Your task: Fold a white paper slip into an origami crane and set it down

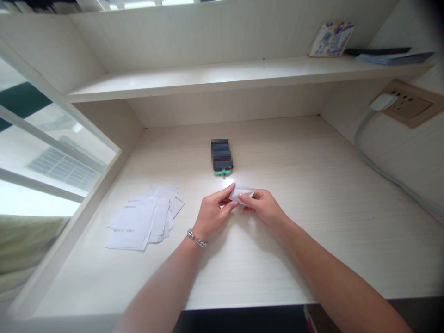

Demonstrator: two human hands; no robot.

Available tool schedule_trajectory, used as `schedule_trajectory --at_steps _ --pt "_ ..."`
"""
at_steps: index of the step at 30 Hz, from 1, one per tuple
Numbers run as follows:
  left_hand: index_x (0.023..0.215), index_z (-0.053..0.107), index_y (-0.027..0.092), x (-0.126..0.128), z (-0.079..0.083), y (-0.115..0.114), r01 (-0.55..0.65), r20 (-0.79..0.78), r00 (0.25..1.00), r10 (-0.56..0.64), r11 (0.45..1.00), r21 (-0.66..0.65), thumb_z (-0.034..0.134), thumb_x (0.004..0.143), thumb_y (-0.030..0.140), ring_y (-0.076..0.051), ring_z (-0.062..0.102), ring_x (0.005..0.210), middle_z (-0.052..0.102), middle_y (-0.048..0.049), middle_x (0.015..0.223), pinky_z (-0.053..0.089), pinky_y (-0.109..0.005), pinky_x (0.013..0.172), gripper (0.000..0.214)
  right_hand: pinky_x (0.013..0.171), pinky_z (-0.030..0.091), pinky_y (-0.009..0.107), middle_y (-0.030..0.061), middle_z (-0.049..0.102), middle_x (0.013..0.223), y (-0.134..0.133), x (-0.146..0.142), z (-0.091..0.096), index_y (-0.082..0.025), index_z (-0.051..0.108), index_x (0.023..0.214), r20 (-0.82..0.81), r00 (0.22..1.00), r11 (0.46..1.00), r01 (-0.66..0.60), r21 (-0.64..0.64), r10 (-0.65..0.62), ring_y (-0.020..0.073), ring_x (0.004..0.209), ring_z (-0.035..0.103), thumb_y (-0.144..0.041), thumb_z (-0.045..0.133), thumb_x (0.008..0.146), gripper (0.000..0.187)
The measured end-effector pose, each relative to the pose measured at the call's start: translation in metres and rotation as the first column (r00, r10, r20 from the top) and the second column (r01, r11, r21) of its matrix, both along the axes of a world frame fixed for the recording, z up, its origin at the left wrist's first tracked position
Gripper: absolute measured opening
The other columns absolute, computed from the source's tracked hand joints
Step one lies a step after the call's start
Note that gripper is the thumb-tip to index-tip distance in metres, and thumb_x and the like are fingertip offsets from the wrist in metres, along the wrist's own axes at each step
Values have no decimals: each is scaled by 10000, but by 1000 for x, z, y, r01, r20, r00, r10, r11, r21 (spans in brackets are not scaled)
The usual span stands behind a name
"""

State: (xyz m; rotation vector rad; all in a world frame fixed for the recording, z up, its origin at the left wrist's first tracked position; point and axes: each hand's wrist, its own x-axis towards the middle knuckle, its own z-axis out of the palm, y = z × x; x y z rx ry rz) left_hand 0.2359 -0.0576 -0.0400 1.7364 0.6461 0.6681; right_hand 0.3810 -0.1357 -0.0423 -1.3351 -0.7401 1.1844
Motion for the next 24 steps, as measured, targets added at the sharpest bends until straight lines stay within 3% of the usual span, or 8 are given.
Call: schedule_trajectory --at_steps 6,10,13,17,20,24 --pt "1187 583 231 -1 2 2 1 -14 1000 0 997 72 607 772 262 -205 625 929 635 -70 1138 511 -326 826 417 641 465 279 62 634 921 -1 0 4 -198 715 858 78 991 992 -114 61 109 190 814 578 -434 650 711 286" --pt "1152 609 193 -1 4 5 11 53 999 -9 999 -47 589 785 269 -225 600 1002 616 -82 1172 476 -329 880 376 712 486 295 62 554 1165 -2 -1 10 -241 703 951 96 990 987 -118 112 107 220 964 557 -406 656 713 293" --pt "1077 641 141 -1 3 9 50 98 995 -34 985 -163 596 782 285 -226 612 957 651 -107 1092 478 -335 854 331 736 491 309 68 506 1245 -1 0 10 -230 712 915 41 999 991 -24 131 19 238 1020 541 -414 633 735 269" --pt "1019 643 108 -1 -1 14 78 118 992 -44 950 -304 620 767 299 -216 618 894 662 -128 1032 488 -324 786 317 652 477 267 78 626 977 0 2 5 -177 709 797 49 993 989 97 110 -103 186 862 576 -419 599 764 268" --pt "1011 635 106 -1 -1 13 119 146 987 -66 916 -384 640 751 309 -208 619 864 665 -125 1001 488 -311 750 331 564 463 247 18 604 691 1 2 3 -166 645 717 18 991 988 131 84 -133 131 646 554 -383 670 703 219" --pt "965 643 108 0 1 11 139 156 985 -80 898 -417 647 742 337 -185 617 801 672 -111 945 479 -283 697 319 501 459 243 -6 611 696 1 2 3 -201 594 838 -17 996 993 84 84 -83 133 602 558 -337 711 648 262"
